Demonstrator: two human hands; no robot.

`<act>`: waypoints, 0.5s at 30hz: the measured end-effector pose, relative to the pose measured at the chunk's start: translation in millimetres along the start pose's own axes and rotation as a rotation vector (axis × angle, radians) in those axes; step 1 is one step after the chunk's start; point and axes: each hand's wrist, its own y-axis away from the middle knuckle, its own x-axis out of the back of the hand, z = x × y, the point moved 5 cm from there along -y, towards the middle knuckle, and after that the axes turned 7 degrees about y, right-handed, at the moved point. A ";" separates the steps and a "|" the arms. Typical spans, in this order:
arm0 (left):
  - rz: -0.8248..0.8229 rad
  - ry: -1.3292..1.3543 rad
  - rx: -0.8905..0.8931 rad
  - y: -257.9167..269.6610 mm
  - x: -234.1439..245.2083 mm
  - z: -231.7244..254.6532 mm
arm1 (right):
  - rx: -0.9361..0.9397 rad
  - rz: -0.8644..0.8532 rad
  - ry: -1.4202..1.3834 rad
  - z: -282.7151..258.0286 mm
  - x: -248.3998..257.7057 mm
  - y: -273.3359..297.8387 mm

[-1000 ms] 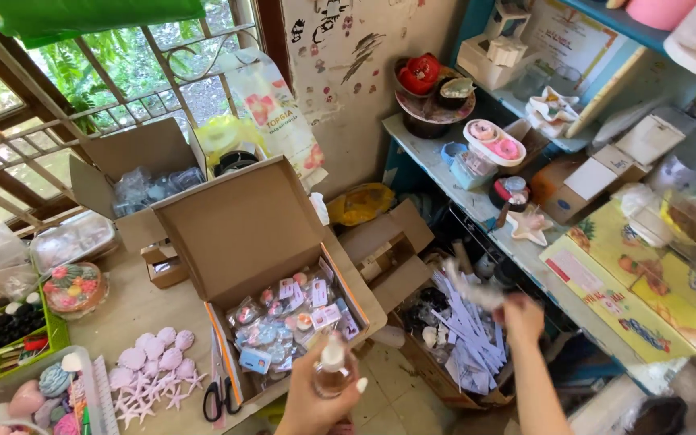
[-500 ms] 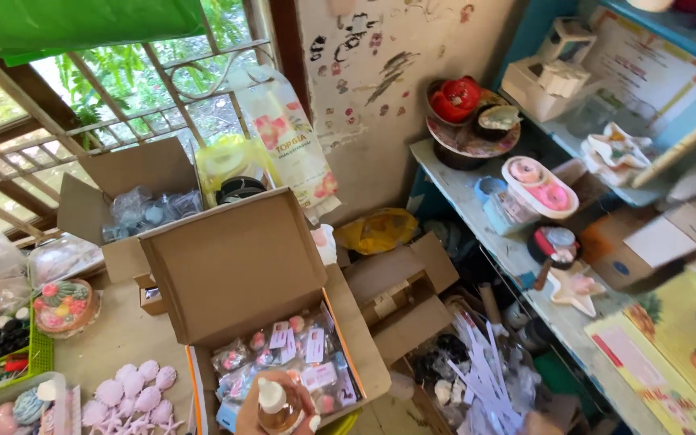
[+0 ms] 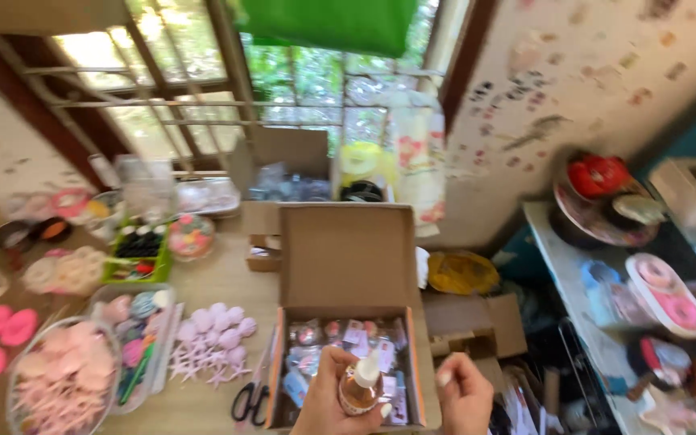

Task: Preparing fragrance oils, pouring colored wax into star-shaped molds, and wrapping decorative wax objects in plastic film.

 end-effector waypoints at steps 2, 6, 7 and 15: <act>0.095 -0.097 0.041 6.0 14.8 42.1 | 0.213 -0.158 0.149 -153.5 -51.2 -24.7; 0.253 -0.324 -0.067 48.5 73.1 26.0 | 0.608 -0.448 0.315 -279.5 -131.3 17.1; 0.294 -0.327 -0.084 62.3 90.7 19.0 | 0.641 -0.476 0.304 -256.5 -144.2 28.8; 0.375 -0.460 -0.004 182.4 263.8 5.4 | 1.539 -0.935 0.246 -113.0 -310.7 117.7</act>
